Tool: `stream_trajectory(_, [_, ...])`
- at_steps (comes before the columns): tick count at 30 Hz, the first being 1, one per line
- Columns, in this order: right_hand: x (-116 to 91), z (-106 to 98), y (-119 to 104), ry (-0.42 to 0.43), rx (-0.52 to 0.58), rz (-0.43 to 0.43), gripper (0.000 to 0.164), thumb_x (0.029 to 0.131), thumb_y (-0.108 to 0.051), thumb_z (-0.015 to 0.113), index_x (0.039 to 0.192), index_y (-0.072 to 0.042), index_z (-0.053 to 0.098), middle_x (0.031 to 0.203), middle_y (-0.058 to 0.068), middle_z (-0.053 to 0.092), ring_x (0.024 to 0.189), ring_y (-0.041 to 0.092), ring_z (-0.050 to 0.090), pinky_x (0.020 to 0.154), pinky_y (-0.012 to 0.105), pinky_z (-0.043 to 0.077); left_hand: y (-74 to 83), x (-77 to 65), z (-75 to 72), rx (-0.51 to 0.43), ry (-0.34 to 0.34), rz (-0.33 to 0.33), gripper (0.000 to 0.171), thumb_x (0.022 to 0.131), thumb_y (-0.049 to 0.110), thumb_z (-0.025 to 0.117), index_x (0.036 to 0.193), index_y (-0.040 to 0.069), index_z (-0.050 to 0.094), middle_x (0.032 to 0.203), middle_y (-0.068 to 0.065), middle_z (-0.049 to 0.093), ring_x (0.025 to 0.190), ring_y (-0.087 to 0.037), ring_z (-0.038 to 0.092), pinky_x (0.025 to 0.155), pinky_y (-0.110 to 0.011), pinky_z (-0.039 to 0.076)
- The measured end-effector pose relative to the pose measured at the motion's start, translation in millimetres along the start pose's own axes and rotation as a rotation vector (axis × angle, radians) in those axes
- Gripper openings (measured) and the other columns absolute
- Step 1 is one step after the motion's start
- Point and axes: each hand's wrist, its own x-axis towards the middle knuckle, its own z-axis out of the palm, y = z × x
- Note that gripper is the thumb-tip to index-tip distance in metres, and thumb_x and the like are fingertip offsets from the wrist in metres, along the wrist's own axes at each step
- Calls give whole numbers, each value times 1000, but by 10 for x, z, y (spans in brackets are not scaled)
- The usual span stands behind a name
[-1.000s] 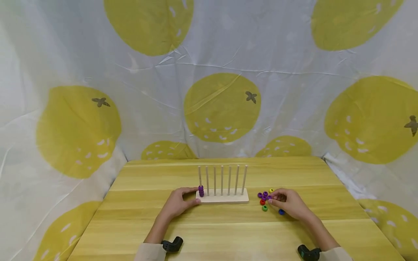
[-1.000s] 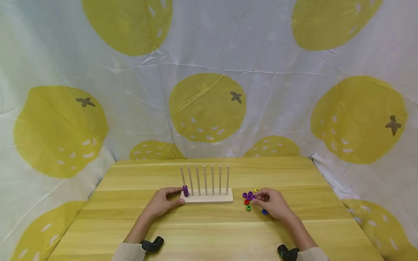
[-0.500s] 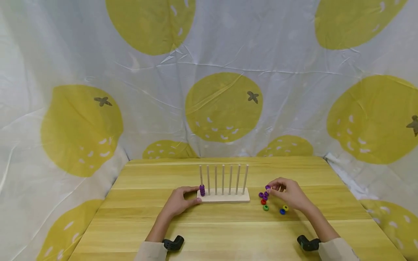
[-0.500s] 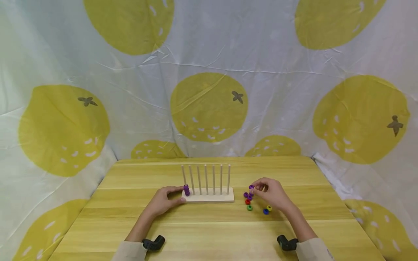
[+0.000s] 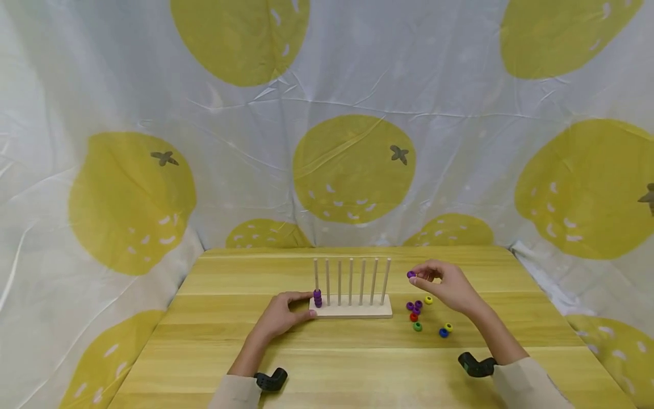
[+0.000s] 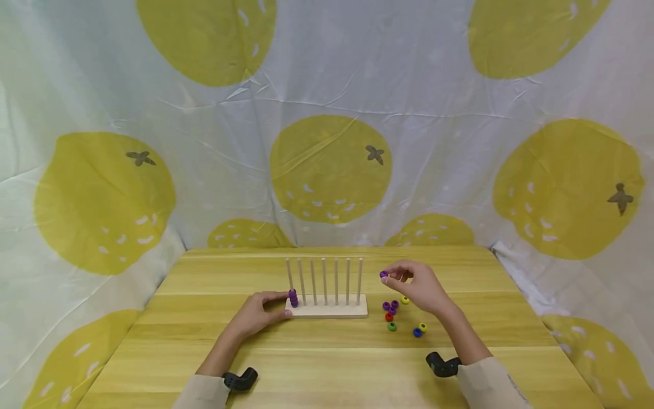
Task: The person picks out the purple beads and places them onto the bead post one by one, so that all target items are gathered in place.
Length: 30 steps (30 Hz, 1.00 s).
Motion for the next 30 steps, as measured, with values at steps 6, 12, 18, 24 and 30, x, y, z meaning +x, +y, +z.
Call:
stream_trajectory(6, [112,-52,-228,-5,39,-59,20,97,-36,73,111,-21,75,94,0,67,85,17,61,68,29,49,-17,-5,-11,-7,-3,-1,51,83,47,85,130,30,73,139,-2,68,139,-33,54,118,-55,41])
stream_trajectory(12, [196,-83,-355,-5,40,-77,20,97,-37,73,111,-22,76,93,0,68,85,18,61,67,28,49,-15,5,-1,0,-2,1,49,83,46,85,129,33,73,139,-2,68,140,-33,54,119,-55,39])
stream_trajectory(18, [275,-98,-494,-2,54,-96,21,96,-37,74,111,-22,76,94,-1,68,86,19,62,69,29,50,-14,13,7,5,6,7,50,82,45,86,129,31,74,137,-3,69,138,-33,55,118,-55,40])
stream_trajectory(24, [375,-83,-648,-16,57,-109,21,96,-40,74,110,-24,76,97,-2,68,90,21,62,74,31,52,-22,9,10,4,9,12,50,82,46,86,129,30,73,137,-2,69,138,-33,55,118,-55,40])
stream_trajectory(30, [467,-23,-813,-28,73,-137,21,95,-40,75,110,-25,76,96,-3,69,90,21,63,75,33,53,-36,7,20,6,12,6,52,82,47,86,129,31,73,138,-2,68,138,-33,55,118,-55,40])
